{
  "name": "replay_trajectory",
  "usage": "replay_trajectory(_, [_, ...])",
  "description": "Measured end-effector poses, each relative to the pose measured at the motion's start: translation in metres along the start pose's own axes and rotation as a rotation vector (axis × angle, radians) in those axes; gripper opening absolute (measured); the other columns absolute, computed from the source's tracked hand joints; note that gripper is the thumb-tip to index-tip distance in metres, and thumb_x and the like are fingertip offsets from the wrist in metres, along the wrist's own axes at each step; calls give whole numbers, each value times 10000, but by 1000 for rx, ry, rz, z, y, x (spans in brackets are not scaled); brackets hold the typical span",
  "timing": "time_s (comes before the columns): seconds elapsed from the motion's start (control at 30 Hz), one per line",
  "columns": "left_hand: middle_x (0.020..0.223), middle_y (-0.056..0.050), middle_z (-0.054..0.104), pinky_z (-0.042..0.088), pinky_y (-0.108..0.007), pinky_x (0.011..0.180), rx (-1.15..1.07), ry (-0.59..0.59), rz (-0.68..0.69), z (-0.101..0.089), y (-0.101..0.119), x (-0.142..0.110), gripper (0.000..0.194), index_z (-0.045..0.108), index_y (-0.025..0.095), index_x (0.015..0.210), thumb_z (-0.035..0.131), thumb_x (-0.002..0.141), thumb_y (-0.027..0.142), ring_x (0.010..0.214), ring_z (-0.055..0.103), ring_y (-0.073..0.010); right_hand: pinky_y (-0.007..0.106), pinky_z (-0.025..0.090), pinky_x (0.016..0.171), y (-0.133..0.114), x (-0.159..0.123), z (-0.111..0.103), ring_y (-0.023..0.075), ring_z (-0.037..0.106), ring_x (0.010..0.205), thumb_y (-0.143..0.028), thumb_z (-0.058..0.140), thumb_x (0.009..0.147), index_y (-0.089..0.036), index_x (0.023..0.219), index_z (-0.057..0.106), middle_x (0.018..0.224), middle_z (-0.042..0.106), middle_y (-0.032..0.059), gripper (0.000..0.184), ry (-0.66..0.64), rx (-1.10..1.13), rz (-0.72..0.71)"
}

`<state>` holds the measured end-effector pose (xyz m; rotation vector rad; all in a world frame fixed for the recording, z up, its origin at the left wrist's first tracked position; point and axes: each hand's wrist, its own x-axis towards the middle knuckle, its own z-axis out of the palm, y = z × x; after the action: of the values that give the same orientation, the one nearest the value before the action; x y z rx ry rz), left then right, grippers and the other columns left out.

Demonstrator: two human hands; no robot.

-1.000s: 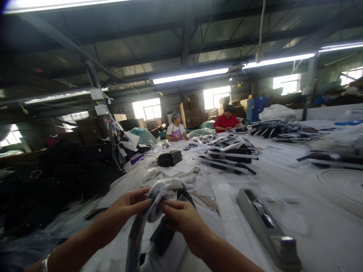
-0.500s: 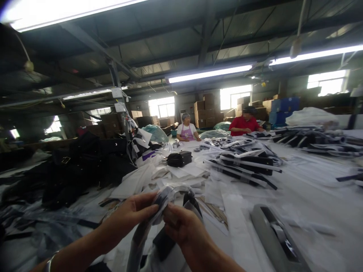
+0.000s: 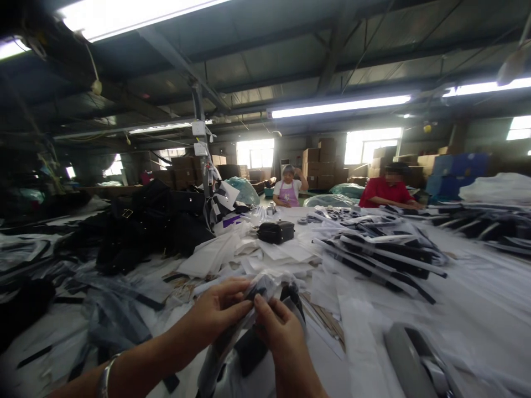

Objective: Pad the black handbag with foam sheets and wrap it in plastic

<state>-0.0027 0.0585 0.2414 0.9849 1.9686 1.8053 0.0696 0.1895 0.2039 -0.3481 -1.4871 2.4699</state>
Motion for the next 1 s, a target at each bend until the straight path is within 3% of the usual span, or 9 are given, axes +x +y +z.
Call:
replay_trajectory(0.07, [1279, -98, 565, 508, -330, 872, -3, 65, -46, 1, -1, -1, 395, 730, 216, 1125, 764, 785, 413, 1029, 642, -261, 281, 514, 804, 2, 0, 0, 190, 613, 869, -519, 835, 685, -204, 1023, 742, 947, 711, 43, 471, 28, 6, -10])
replay_trajectory(0.17, [1432, -151, 466, 495, -380, 922, -92, 157, -167, 0, -7, 0, 855, 483, 260, 1431, 858, 680, 420, 1137, 604, -314, 298, 521, 819, 4, 0, -2, 205, 624, 884, -508, 840, 680, -209, 1018, 739, 977, 717, 47, 462, 81, 19, -14])
replay_trajectory(0.23, [1435, -176, 475, 474, -388, 960, -227, 148, -238, -2, -14, 1, 1150, 215, 278, 1551, 900, 634, 393, 1214, 564, -326, 318, 516, 860, 5, 0, -3, 230, 626, 941, -500, 844, 674, -210, 1009, 741, 1000, 719, 53, 454, 80, 35, -9])
replay_trajectory(0.33, [1285, -166, 610, 465, -396, 968, -409, 69, -267, -4, -23, 2, 1267, 52, 256, 1566, 909, 637, 345, 1162, 611, -309, 340, 486, 937, 8, 0, -5, 241, 615, 1007, -504, 844, 674, -220, 1005, 744, 1033, 719, 49, 447, 52, 49, 2])
replay_trajectory(0.4, [1158, -133, 679, 474, -397, 946, -449, 59, -232, -4, -25, 2, 1215, 105, 234, 1556, 905, 647, 323, 1075, 657, -294, 335, 472, 949, 10, 1, -5, 237, 607, 1029, -534, 833, 678, -232, 1016, 745, 1044, 721, 41, 462, 31, 34, 2])
replay_trajectory(0.47, [1094, -114, 705, 476, -383, 939, -447, 74, -189, -2, -24, 2, 1069, 273, 202, 1508, 900, 650, 316, 1050, 668, -285, 312, 475, 924, 10, 0, -5, 227, 606, 1030, -559, 822, 682, -241, 1019, 748, 1037, 727, 32, 469, 13, 7, -5])
replay_trajectory(0.63, [1141, -125, 705, 472, -358, 957, -418, 45, -135, 2, -16, 0, 614, 615, 143, 1199, 874, 677, 337, 1115, 641, -296, 260, 500, 821, 0, -2, -3, 214, 642, 989, -525, 837, 689, -227, 1006, 762, 1021, 745, 40, 441, -3, -5, 4])
replay_trajectory(0.8, [1120, -106, 717, 468, -358, 952, -334, -27, -103, -6, -10, -2, 476, 666, 147, 1148, 820, 744, 346, 1100, 646, -293, 268, 530, 812, -3, -4, -13, 192, 669, 915, -546, 772, 757, -180, 1082, 749, 1051, 747, 80, 490, -163, 285, 117])
replay_trajectory(1.0, [1126, -94, 712, 459, -352, 961, -314, -33, -85, -13, -11, -2, 457, 651, 158, 1131, 818, 743, 333, 1091, 647, -273, 287, 538, 895, 18, -3, -14, 227, 680, 989, -322, 911, 601, -168, 911, 787, 1022, 755, 84, 368, -54, 339, 33])
